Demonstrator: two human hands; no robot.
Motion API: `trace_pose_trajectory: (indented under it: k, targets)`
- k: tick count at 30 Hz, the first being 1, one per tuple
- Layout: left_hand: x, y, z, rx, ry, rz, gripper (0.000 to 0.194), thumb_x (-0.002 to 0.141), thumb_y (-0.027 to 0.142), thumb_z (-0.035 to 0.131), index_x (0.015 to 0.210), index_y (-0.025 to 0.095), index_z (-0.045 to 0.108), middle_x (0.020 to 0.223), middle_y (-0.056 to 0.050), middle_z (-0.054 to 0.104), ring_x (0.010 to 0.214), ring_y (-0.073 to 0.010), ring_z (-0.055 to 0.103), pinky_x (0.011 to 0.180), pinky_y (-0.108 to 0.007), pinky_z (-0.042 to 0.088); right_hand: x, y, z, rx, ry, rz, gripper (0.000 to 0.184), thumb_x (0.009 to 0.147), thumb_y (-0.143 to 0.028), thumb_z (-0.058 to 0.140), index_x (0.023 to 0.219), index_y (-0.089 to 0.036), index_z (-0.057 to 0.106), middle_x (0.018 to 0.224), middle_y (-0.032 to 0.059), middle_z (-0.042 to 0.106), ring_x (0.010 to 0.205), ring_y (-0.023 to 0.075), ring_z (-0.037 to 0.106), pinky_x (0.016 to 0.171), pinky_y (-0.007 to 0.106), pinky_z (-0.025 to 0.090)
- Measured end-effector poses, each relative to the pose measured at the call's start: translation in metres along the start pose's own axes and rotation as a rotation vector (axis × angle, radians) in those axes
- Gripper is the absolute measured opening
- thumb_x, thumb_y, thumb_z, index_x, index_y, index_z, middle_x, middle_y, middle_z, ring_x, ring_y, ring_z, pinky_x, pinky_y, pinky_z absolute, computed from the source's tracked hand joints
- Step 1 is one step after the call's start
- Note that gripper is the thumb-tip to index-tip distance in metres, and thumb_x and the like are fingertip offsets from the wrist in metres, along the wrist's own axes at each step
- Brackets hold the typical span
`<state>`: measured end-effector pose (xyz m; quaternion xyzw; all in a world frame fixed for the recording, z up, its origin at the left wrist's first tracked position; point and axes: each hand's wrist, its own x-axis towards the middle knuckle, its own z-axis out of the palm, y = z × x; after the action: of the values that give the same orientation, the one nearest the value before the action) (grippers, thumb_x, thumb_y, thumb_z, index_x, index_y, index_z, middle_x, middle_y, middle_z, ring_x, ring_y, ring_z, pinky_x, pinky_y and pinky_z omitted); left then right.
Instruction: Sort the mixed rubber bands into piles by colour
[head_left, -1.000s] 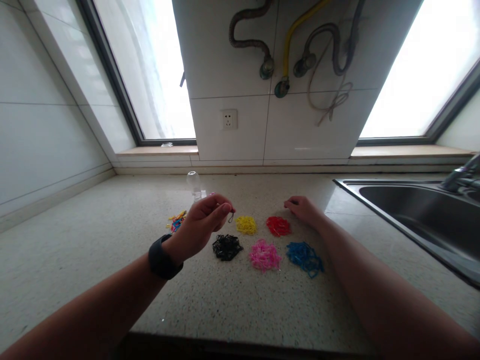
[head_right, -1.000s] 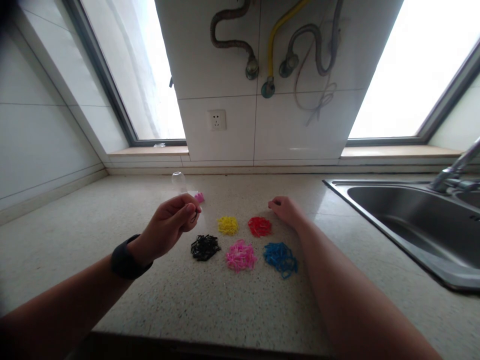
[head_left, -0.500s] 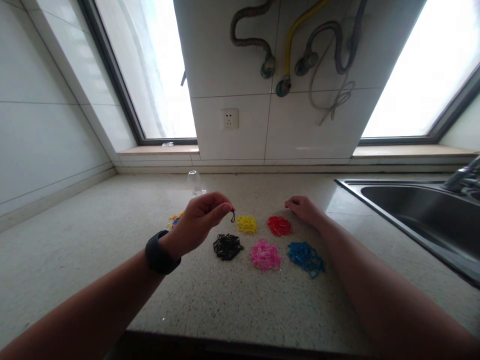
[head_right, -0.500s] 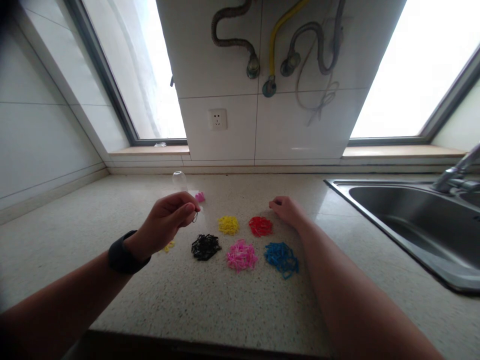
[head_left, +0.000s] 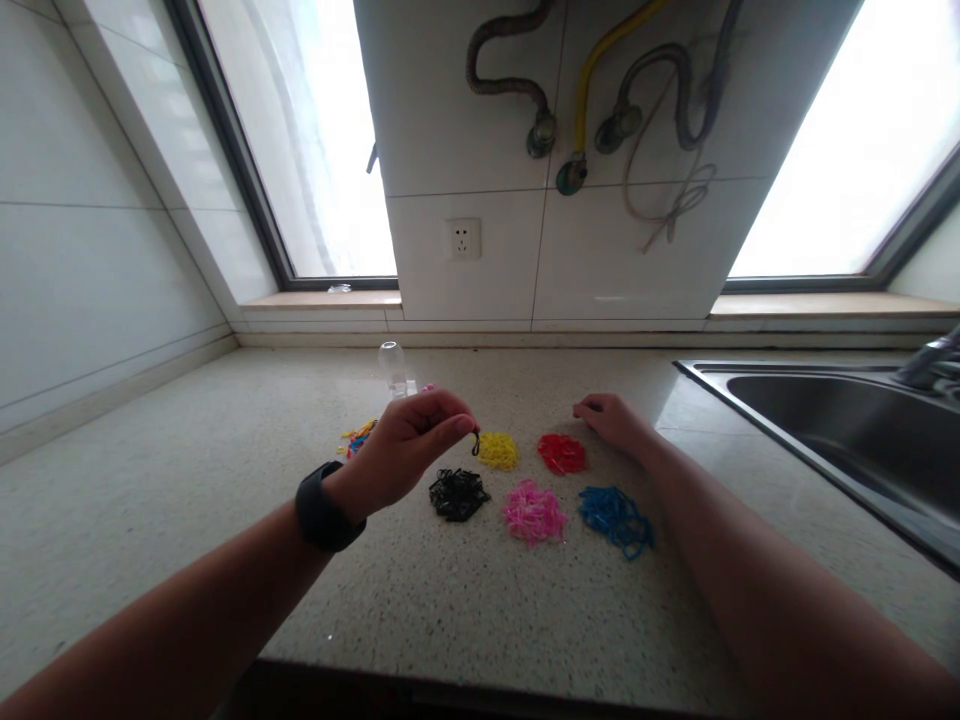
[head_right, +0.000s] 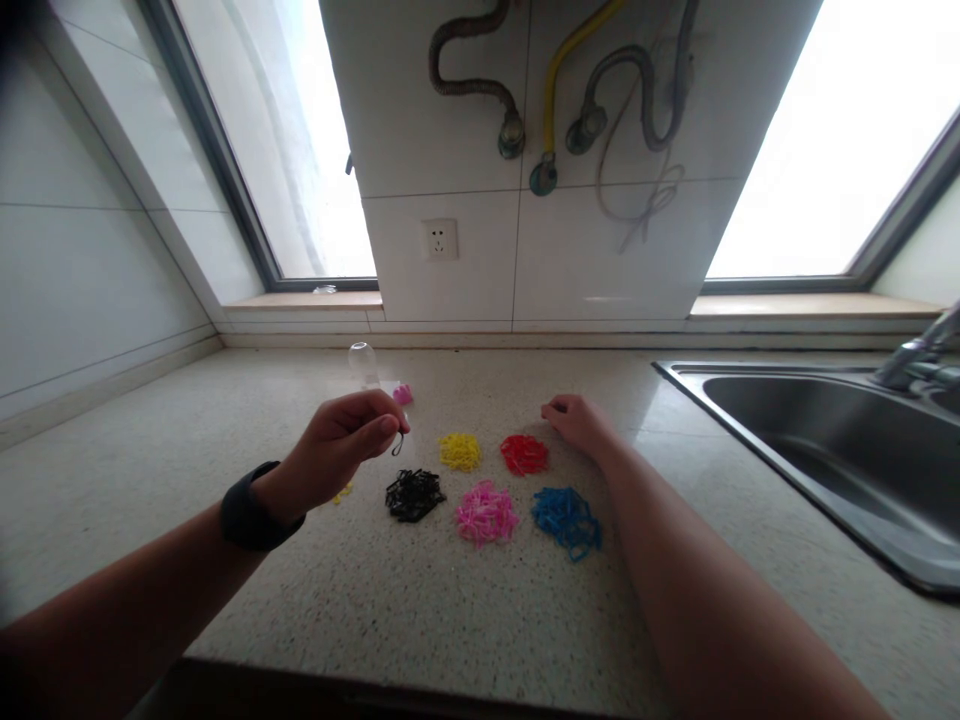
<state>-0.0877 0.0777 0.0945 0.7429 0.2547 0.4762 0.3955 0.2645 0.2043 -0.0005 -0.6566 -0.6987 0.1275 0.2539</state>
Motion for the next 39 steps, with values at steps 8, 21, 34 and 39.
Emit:
trace_pose_trajectory:
  k: [8,21,34,39]
  targets:
    - [0.0,0.004,-0.002,0.229,-0.034,-0.043,0.032,0.092,0.047,0.058,0.084,0.016,0.062,0.067,0.002,0.048,0.06,-0.009,0.037,0.052,-0.023,0.032,0.001,0.003,0.002,0.029,0.008,-0.01,0.032,0.085,-0.042,0.054,0.085,-0.02,0.077,0.061,0.0024,0.066,0.057,0.0151,0.056,0.053,0.026,0.033]
    - [0.002,-0.043,-0.019,0.871,-0.19,-0.272,0.033,0.089,0.047,0.058,0.083,0.018,0.073,0.067,-0.003,0.062,0.056,-0.0112,0.049,0.053,-0.027,0.028,0.001,0.003,0.002,0.025,0.002,-0.008,0.031,0.084,-0.042,0.055,0.084,-0.019,0.076,0.06,0.0019,0.065,0.055,0.0141,0.054,0.051,0.025,0.032]
    - [-0.005,-0.052,-0.011,1.087,-0.213,-0.325,0.04,0.092,0.052,0.049,0.091,0.019,0.073,0.079,-0.009,0.071,0.068,-0.0184,0.063,0.063,-0.029,0.041,0.0,0.002,0.001,0.021,-0.005,-0.011,0.03,0.083,-0.042,0.057,0.081,-0.019,0.076,0.059,0.0026,0.066,0.056,0.0147,0.055,0.053,0.026,0.033]
    - [-0.005,-0.053,-0.013,1.133,-0.202,-0.333,0.041,0.094,0.051,0.047,0.091,0.019,0.073,0.081,-0.01,0.071,0.071,-0.0206,0.064,0.067,-0.03,0.044,0.001,0.002,0.002,-0.002,-0.014,-0.014,0.032,0.084,-0.043,0.055,0.081,-0.019,0.075,0.062,0.0026,0.067,0.057,0.0147,0.056,0.053,0.026,0.033]
